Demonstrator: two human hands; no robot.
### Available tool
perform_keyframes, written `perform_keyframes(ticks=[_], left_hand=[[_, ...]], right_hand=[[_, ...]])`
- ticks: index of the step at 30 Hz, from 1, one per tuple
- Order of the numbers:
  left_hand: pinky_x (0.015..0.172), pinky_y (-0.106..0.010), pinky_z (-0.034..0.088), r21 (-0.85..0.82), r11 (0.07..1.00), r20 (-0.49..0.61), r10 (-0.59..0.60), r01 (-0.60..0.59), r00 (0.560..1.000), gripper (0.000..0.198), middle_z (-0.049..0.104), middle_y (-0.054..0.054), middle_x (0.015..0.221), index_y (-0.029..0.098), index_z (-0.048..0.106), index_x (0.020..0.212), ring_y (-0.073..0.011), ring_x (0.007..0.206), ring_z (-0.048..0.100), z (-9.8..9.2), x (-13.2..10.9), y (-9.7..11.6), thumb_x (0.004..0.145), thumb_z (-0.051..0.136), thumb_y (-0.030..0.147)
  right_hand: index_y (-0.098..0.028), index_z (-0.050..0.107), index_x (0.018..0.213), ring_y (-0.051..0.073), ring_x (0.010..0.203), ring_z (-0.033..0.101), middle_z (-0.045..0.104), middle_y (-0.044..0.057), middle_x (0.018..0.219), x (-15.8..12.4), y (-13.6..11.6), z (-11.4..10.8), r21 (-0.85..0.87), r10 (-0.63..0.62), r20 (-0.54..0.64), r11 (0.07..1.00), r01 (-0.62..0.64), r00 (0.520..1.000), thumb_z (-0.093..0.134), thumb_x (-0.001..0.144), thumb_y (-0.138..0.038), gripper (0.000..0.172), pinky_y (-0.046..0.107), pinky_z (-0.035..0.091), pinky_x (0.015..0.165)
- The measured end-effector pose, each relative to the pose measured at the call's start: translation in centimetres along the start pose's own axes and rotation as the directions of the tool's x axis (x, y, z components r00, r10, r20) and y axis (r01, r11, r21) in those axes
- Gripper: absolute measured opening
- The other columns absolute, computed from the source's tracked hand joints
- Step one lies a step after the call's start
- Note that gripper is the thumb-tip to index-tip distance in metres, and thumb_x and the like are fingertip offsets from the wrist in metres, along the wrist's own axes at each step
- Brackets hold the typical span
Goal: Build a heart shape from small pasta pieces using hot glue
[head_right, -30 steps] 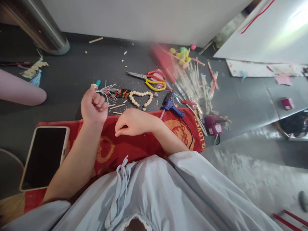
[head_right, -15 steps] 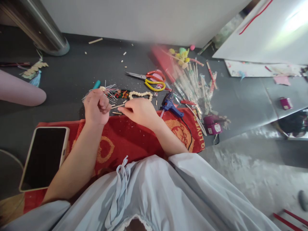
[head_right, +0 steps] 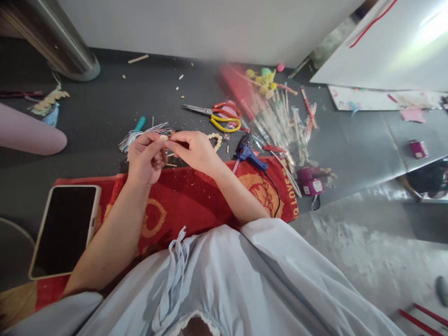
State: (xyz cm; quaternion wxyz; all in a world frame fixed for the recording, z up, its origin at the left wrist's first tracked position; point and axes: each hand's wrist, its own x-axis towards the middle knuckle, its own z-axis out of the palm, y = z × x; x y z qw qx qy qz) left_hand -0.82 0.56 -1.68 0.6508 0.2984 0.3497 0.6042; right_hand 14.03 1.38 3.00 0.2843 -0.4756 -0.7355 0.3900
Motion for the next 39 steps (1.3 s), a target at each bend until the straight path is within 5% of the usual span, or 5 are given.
perform_keyframes(ticks=[14,22,28,33,39], left_hand=[[0.036,-0.022,0.018,-0.250,0.968,-0.288,-0.060,-0.014,0.956,0.018,0.033,0.010,0.046,0.024,0.062,0.077,-0.0059,0.039,0.023,-2.0,1.4,0.9,0.087,0.075,0.032],[0.036,-0.022,0.016,-0.143,0.986,-0.151,0.066,-0.088,0.986,0.034,0.038,0.011,0.047,0.025,0.058,0.079,-0.0052,0.039,0.030,-1.9,1.0,0.4,0.075,0.089,0.041],[0.032,-0.018,0.018,0.143,0.981,0.125,-0.148,0.130,0.981,0.038,0.044,0.012,0.045,0.023,0.060,0.074,-0.0035,0.034,0.028,0.6,-0.4,0.1,0.060,0.092,0.038],[0.031,-0.018,0.020,0.313,0.931,0.204,-0.257,0.185,0.945,0.037,0.048,0.010,0.048,0.021,0.064,0.073,-0.0029,0.033,0.032,1.0,-0.8,-0.1,0.057,0.093,0.038],[0.033,-0.018,0.024,0.418,0.900,0.261,-0.246,0.120,0.934,0.040,0.052,0.008,0.047,0.019,0.069,0.076,-0.0040,0.034,0.036,0.9,-1.0,-0.3,0.062,0.094,0.046]], right_hand=[[-0.024,0.076,0.082,0.015,0.065,0.064,0.068,0.001,0.071,-1.6,2.8,-8.2,-0.204,-0.132,-0.554,0.979,0.019,0.822,0.060,0.100,-0.042,0.030,0.033,0.053,0.067],[-0.022,0.081,0.080,0.014,0.065,0.068,0.077,0.000,0.072,-4.9,1.0,-8.8,-0.271,-0.011,-0.074,0.963,-0.009,0.997,0.067,0.088,-0.026,0.016,0.028,0.051,0.064],[-0.021,0.082,0.105,0.019,0.092,0.072,0.080,0.007,0.100,-7.0,1.6,-6.7,-0.434,0.118,0.260,0.901,0.007,0.958,0.064,0.095,-0.023,0.021,0.030,0.049,0.084],[-0.018,0.072,0.066,0.015,0.070,0.060,0.066,0.004,0.077,-7.8,2.5,-6.2,-0.557,0.202,0.094,0.822,-0.117,0.975,0.064,0.095,-0.026,0.031,0.029,0.041,0.069],[-0.018,0.079,0.105,0.012,0.071,0.062,0.075,0.006,0.102,-7.0,3.6,-4.3,-0.349,-0.074,-0.157,0.937,0.014,0.985,0.070,0.093,-0.026,0.017,0.028,0.049,0.071]])
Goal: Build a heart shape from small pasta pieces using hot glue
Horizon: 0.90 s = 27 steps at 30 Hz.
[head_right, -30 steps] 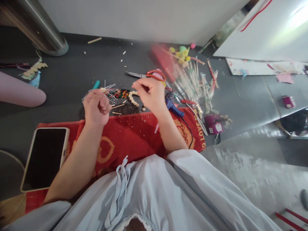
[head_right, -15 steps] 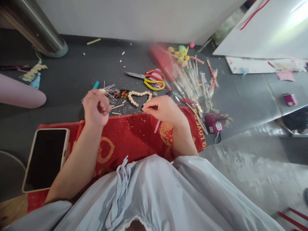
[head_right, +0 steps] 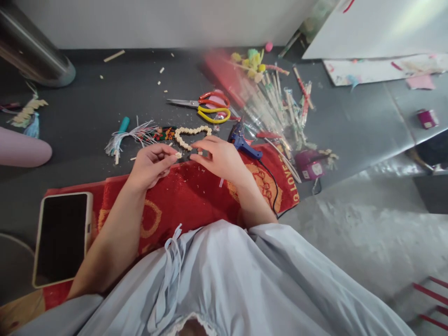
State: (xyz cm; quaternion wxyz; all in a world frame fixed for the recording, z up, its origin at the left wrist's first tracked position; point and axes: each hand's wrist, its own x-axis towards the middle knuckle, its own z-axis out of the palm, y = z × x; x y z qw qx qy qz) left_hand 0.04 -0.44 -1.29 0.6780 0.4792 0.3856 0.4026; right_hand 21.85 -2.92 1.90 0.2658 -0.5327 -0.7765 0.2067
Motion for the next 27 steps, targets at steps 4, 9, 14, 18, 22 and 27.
perform_keyframes(ticks=[4,9,14,18,22,27], left_hand=[[0.035,-0.018,0.026,0.032,0.999,0.019,0.013,-0.014,1.000,0.045,0.053,0.007,0.047,0.018,0.070,0.077,-0.0047,0.036,0.038,0.0,0.0,0.1,0.063,0.096,0.052],[0.037,-0.019,0.029,0.049,0.999,0.036,0.017,-0.018,0.999,0.050,0.056,0.006,0.052,0.018,0.070,0.078,-0.0048,0.038,0.040,-0.1,0.1,0.0,0.062,0.096,0.058],[0.042,-0.020,0.034,0.119,0.992,0.064,0.032,-0.039,0.997,0.050,0.060,0.003,0.056,0.018,0.072,0.077,-0.0059,0.044,0.044,-0.2,0.1,-0.2,0.064,0.095,0.060],[0.043,-0.020,0.034,0.151,0.988,0.091,0.026,-0.040,0.995,0.052,0.060,0.003,0.056,0.017,0.073,0.079,-0.0057,0.044,0.042,-0.2,0.1,-0.2,0.065,0.093,0.064],[0.041,-0.019,0.034,0.168,0.985,0.082,0.027,-0.041,0.996,0.054,0.060,0.003,0.056,0.017,0.074,0.079,-0.0055,0.042,0.042,0.0,0.1,-0.2,0.065,0.092,0.067],[0.042,-0.019,0.035,0.232,0.971,0.049,0.052,-0.062,0.997,0.052,0.062,0.002,0.058,0.018,0.072,0.076,-0.0060,0.044,0.043,0.2,0.1,-0.3,0.067,0.090,0.066]], right_hand=[[-0.020,0.077,0.090,0.015,0.086,0.067,0.074,0.005,0.095,0.3,-0.1,1.7,0.128,-0.212,-0.144,0.965,0.230,0.967,0.066,0.094,-0.025,0.013,0.026,0.050,0.070],[-0.018,0.076,0.108,0.013,0.080,0.065,0.073,0.002,0.092,0.3,0.0,2.2,0.190,-0.231,-0.209,0.944,0.271,0.950,0.078,0.090,-0.034,0.024,0.024,0.051,0.067],[-0.020,0.077,0.100,0.012,0.080,0.067,0.075,0.002,0.091,0.4,0.4,2.2,0.197,-0.290,-0.210,0.923,0.331,0.934,0.071,0.098,-0.034,0.016,0.024,0.053,0.072],[-0.018,0.077,0.097,0.010,0.075,0.066,0.075,0.002,0.089,0.5,0.6,2.3,0.253,-0.302,-0.227,0.900,0.356,0.926,0.072,0.098,-0.036,0.018,0.022,0.052,0.067],[-0.019,0.076,0.095,0.011,0.079,0.068,0.076,0.002,0.089,0.6,0.8,2.4,0.262,-0.313,-0.233,0.892,0.369,0.921,0.069,0.100,-0.040,0.022,0.023,0.053,0.070],[-0.018,0.075,0.092,0.010,0.080,0.068,0.075,0.002,0.087,0.7,1.0,2.9,0.266,-0.323,-0.258,0.882,0.389,0.910,0.065,0.102,-0.045,0.030,0.024,0.053,0.073]])
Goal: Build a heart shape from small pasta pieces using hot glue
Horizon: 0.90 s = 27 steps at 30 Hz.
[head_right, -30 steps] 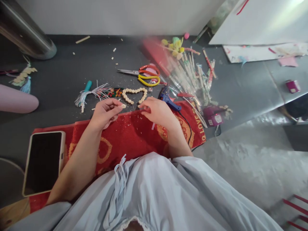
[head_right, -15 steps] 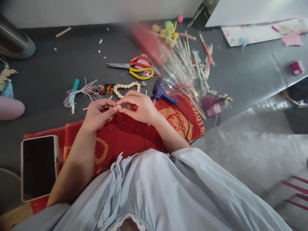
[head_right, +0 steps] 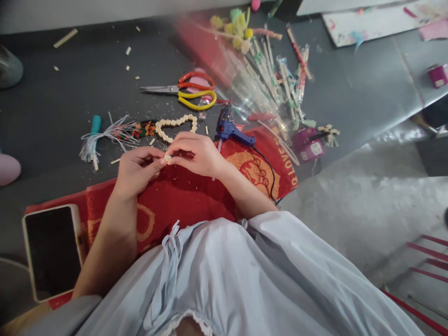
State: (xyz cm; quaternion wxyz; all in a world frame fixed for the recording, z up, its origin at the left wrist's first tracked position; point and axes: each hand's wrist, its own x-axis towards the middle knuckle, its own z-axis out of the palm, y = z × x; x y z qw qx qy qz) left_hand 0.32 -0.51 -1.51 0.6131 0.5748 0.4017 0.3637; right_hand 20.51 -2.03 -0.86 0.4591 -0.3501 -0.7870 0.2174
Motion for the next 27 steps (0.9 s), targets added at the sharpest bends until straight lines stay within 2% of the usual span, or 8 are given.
perform_keyframes(ticks=[3,6,10,14,18,21,27], left_hand=[[0.043,-0.019,0.035,0.036,0.999,-0.019,-0.006,0.007,1.000,0.042,0.063,0.002,0.059,0.018,0.073,0.076,-0.0067,0.045,0.045,0.2,0.0,0.1,0.070,0.089,0.057],[0.047,-0.020,0.038,0.098,0.995,-0.039,-0.006,0.010,0.999,0.030,0.067,0.000,0.064,0.019,0.075,0.077,-0.0081,0.050,0.049,0.7,-0.2,0.3,0.073,0.082,0.048],[0.047,-0.021,0.033,0.297,0.954,-0.005,0.035,-0.032,0.999,0.021,0.059,0.003,0.054,0.020,0.075,0.071,-0.0088,0.049,0.044,1.3,-0.6,0.3,0.078,0.072,0.039],[0.049,-0.023,0.031,0.462,0.880,0.003,0.122,-0.110,0.993,0.023,0.052,0.005,0.050,0.022,0.072,0.070,-0.0087,0.046,0.039,1.5,-0.9,-0.1,0.085,0.067,0.038],[0.055,-0.027,0.037,0.609,0.763,0.095,0.202,-0.218,0.975,0.030,0.054,0.003,0.053,0.023,0.068,0.068,-0.0117,0.050,0.046,1.4,-1.0,-0.4,0.093,0.060,0.037],[0.060,-0.028,0.042,0.672,0.695,0.162,0.196,-0.254,0.967,0.030,0.066,0.000,0.062,0.024,0.071,0.075,-0.0145,0.057,0.057,1.3,-1.0,-0.5,0.097,0.055,0.037],[0.061,-0.026,0.045,0.702,0.637,0.191,0.264,-0.320,0.945,0.028,0.074,-0.001,0.070,0.022,0.075,0.084,-0.0150,0.062,0.065,1.1,-1.0,-0.9,0.100,0.054,0.033]], right_hand=[[-0.017,0.074,0.091,0.010,0.078,0.067,0.074,0.002,0.085,-0.1,0.1,-0.1,0.017,-0.006,-0.008,1.000,0.006,1.000,0.065,0.101,-0.048,0.033,0.023,0.052,0.072],[-0.018,0.075,0.093,0.011,0.080,0.067,0.075,0.003,0.088,-0.1,-0.1,-1.3,-0.007,0.038,0.058,0.999,-0.037,0.998,0.065,0.102,-0.044,0.030,0.024,0.051,0.073],[-0.018,0.075,0.088,0.012,0.074,0.064,0.075,0.003,0.084,-0.3,-0.8,-3.9,-0.104,0.250,0.149,0.966,-0.236,0.957,0.072,0.095,-0.029,0.013,0.025,0.051,0.070],[-0.019,0.075,0.088,0.013,0.071,0.063,0.076,0.003,0.086,-0.4,-1.5,-5.4,-0.216,0.411,0.174,0.903,-0.372,0.895,0.067,0.090,-0.025,0.010,0.026,0.050,0.069],[-0.018,0.074,0.084,0.014,0.070,0.063,0.075,0.003,0.081,-0.5,-1.5,-5.1,-0.324,0.463,0.175,0.860,-0.393,0.869,0.064,0.083,-0.016,0.011,0.027,0.048,0.069],[-0.018,0.074,0.083,0.016,0.072,0.064,0.073,0.003,0.077,-0.7,-1.2,-4.4,-0.406,0.483,0.153,0.826,-0.391,0.862,0.062,0.081,-0.013,0.013,0.028,0.047,0.069],[-0.019,0.073,0.083,0.021,0.089,0.069,0.076,0.007,0.093,-0.7,-0.7,-3.8,-0.442,0.477,0.230,0.828,-0.346,0.849,0.059,0.087,-0.015,0.015,0.033,0.053,0.084]])
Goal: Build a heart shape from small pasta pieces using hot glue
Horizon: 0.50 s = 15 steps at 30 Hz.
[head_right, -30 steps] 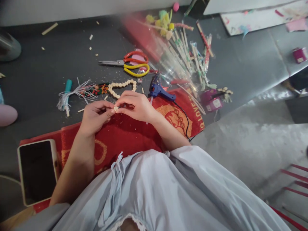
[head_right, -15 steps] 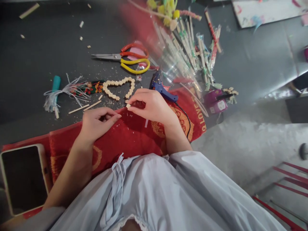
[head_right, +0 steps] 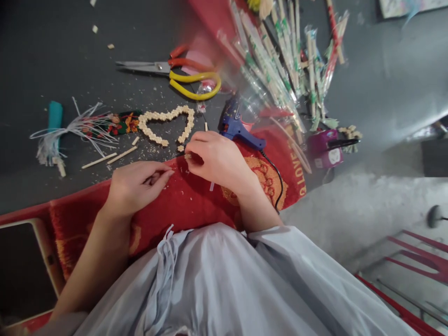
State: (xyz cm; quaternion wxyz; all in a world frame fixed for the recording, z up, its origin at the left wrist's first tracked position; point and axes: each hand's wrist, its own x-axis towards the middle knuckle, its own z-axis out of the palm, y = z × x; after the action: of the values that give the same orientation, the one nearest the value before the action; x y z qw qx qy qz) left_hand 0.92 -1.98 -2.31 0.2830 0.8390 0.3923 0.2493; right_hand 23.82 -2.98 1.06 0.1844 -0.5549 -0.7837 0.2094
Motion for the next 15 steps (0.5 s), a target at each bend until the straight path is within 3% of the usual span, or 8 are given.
perform_keyframes(ticks=[6,15], left_hand=[[0.062,-0.026,0.047,0.016,1.000,0.007,0.009,-0.009,1.000,0.027,0.075,-0.002,0.072,0.022,0.076,0.085,-0.0162,0.063,0.067,0.16,0.08,-0.19,0.100,0.055,0.032],[0.065,-0.028,0.048,0.048,0.995,0.089,-0.095,0.091,0.992,0.029,0.077,-0.003,0.076,0.024,0.078,0.092,-0.0178,0.066,0.068,0.07,0.32,-0.13,0.098,0.052,0.035]], right_hand=[[-0.020,0.074,0.086,0.023,0.095,0.072,0.078,0.006,0.097,-0.14,-0.08,0.01,0.037,-0.003,0.018,0.999,0.003,1.000,0.060,0.085,-0.015,0.016,0.035,0.056,0.088],[-0.019,0.075,0.090,0.022,0.095,0.074,0.080,0.006,0.097,0.06,-0.37,0.72,0.121,-0.009,0.017,0.993,0.007,1.000,0.061,0.089,-0.017,0.014,0.032,0.055,0.087]])
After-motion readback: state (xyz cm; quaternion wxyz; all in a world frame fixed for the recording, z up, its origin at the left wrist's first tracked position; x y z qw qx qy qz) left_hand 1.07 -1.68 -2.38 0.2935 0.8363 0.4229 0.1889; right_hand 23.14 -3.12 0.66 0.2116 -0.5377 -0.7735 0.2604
